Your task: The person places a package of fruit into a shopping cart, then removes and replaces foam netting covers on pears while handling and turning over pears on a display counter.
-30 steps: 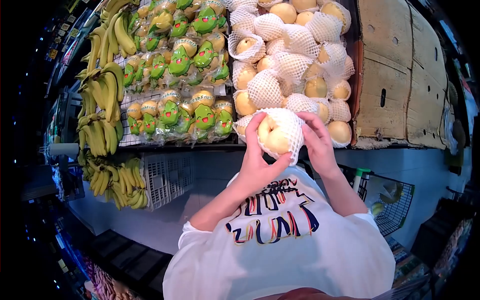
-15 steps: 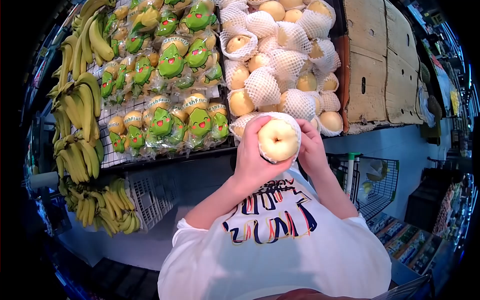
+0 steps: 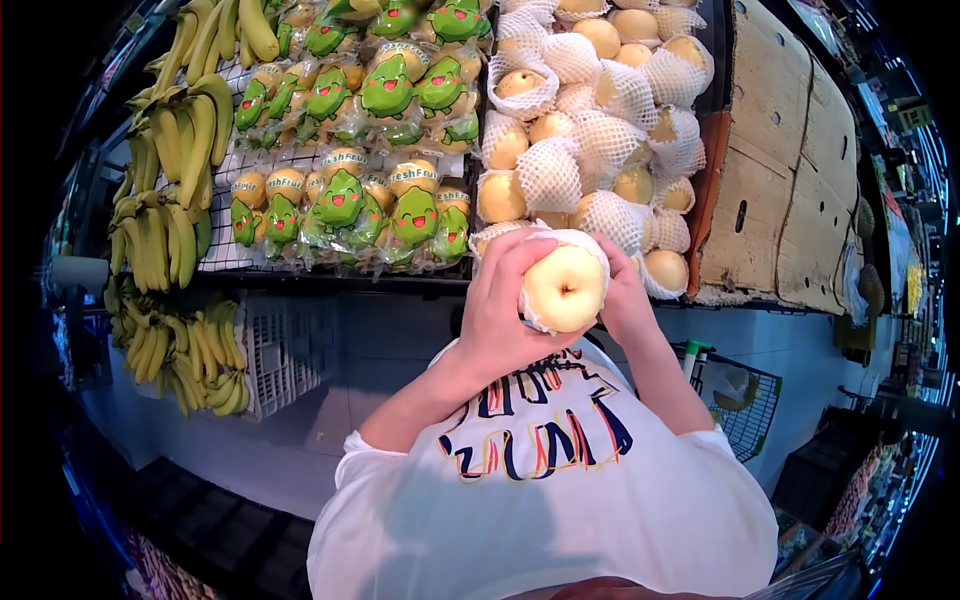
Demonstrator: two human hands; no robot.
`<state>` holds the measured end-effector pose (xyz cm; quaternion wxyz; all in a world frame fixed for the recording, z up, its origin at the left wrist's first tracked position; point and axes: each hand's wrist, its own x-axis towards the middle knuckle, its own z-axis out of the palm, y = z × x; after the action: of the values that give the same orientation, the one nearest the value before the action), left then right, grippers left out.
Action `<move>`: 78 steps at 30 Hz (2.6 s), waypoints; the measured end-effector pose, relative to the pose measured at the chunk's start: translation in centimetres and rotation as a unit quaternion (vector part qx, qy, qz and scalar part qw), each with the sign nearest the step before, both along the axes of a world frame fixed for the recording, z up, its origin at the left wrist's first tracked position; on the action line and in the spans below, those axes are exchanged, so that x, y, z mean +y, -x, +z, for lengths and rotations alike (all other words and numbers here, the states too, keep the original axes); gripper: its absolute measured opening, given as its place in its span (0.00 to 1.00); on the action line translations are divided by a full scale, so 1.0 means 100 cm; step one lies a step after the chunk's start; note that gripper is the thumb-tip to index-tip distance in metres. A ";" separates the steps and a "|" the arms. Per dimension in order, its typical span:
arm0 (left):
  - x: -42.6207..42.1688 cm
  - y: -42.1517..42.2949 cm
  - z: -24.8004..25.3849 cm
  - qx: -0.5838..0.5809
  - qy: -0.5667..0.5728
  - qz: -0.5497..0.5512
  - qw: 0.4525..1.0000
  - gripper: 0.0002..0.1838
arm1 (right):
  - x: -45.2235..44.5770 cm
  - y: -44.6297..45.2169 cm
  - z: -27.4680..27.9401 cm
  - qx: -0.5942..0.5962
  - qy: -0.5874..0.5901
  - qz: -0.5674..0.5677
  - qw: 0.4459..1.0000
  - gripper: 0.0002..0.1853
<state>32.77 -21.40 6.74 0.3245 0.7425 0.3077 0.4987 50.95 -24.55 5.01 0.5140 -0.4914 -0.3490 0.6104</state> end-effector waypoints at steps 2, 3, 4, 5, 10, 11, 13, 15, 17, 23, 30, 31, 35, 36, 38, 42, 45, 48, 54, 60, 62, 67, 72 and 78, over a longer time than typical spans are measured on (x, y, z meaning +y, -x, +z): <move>-0.005 -0.002 -0.003 0.010 -0.034 0.013 0.999 0.49 | -0.002 -0.006 0.001 -0.014 -0.026 0.001 1.000 0.14; -0.007 -0.004 -0.001 0.012 -0.053 0.020 0.998 0.49 | -0.004 -0.012 -0.002 -0.002 -0.027 0.013 1.000 0.15; -0.010 -0.006 -0.001 0.017 -0.061 0.026 0.998 0.49 | -0.007 -0.015 -0.002 0.013 -0.031 0.015 0.999 0.15; -0.013 -0.008 -0.001 0.022 -0.070 0.032 0.997 0.49 | -0.010 -0.017 0.001 0.028 -0.035 0.016 0.999 0.16; -0.024 -0.021 0.010 0.045 -0.118 0.044 0.991 0.49 | -0.024 -0.029 0.013 0.062 -0.058 0.021 0.996 0.17; -0.026 -0.024 0.012 0.035 -0.103 0.032 0.994 0.49 | -0.027 -0.032 0.014 0.059 -0.066 0.019 0.996 0.19; -0.029 -0.031 0.015 0.014 -0.072 0.010 0.997 0.51 | -0.033 -0.038 0.014 0.053 -0.084 0.016 0.995 0.22; -0.034 -0.032 0.025 -0.024 0.040 -0.056 0.997 0.52 | -0.039 -0.044 0.011 0.078 -0.159 0.031 0.984 0.26; -0.037 -0.040 0.033 -0.127 0.134 -0.095 0.978 0.50 | -0.045 -0.051 0.009 0.090 -0.218 0.051 0.971 0.29; -0.040 -0.046 0.059 -0.126 0.133 -0.177 0.967 0.52 | -0.064 -0.061 0.017 0.117 -0.297 0.101 0.942 0.34; -0.042 -0.056 0.059 -0.142 0.150 -0.202 0.957 0.53 | -0.068 -0.071 0.020 0.135 -0.319 0.108 0.932 0.35; -0.041 -0.056 0.059 -0.144 0.152 -0.207 0.956 0.53 | -0.069 -0.072 0.021 0.133 -0.321 0.108 0.932 0.35; -0.039 -0.059 0.060 -0.152 0.155 -0.222 0.950 0.53 | -0.068 -0.075 0.021 0.129 -0.325 0.107 0.931 0.34; -0.038 -0.059 0.060 -0.153 0.155 -0.226 0.949 0.53 | -0.068 -0.076 0.021 0.129 -0.325 0.106 0.931 0.34; -0.036 -0.059 0.059 -0.150 0.149 -0.230 0.950 0.54 | -0.069 -0.076 0.022 0.131 -0.324 0.102 0.932 0.34; -0.036 -0.060 0.058 -0.157 0.161 -0.236 0.945 0.54 | -0.068 -0.077 0.022 0.129 -0.326 0.100 0.931 0.33; -0.036 -0.060 0.056 -0.161 0.170 -0.239 0.942 0.55 | -0.068 -0.076 0.021 0.131 -0.323 0.100 0.932 0.34; -0.034 -0.061 0.055 -0.171 0.156 -0.230 0.945 0.54 | -0.067 -0.076 0.021 0.145 -0.311 0.109 0.933 0.38; -0.029 -0.061 0.059 -0.084 -0.044 -0.108 0.990 0.52 | -0.065 -0.059 0.028 0.190 -0.296 0.118 0.929 0.51; -0.033 -0.065 0.057 -0.093 -0.089 -0.059 0.990 0.41 | -0.081 -0.056 0.021 0.310 -0.053 0.064 0.947 0.54; -0.035 -0.069 0.060 -0.094 -0.102 -0.026 0.990 0.35 | -0.082 -0.055 0.024 0.315 -0.056 0.080 0.944 0.55; -0.034 -0.070 0.057 -0.089 -0.124 -0.003 0.988 0.34 | -0.083 -0.057 0.024 0.304 -0.070 0.098 0.945 0.55; -0.033 -0.068 0.058 -0.074 -0.123 -0.006 0.990 0.35 | -0.079 -0.058 0.026 0.261 -0.119 0.116 0.951 0.56; -0.030 -0.059 0.062 -0.096 -0.014 -0.085 0.992 0.49 | -0.062 -0.065 0.030 0.104 -0.276 0.154 0.943 0.57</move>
<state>38.66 -24.43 12.94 0.3832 0.7191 0.2040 0.5426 57.45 -30.71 8.00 0.5628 -0.2042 -0.5198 0.6094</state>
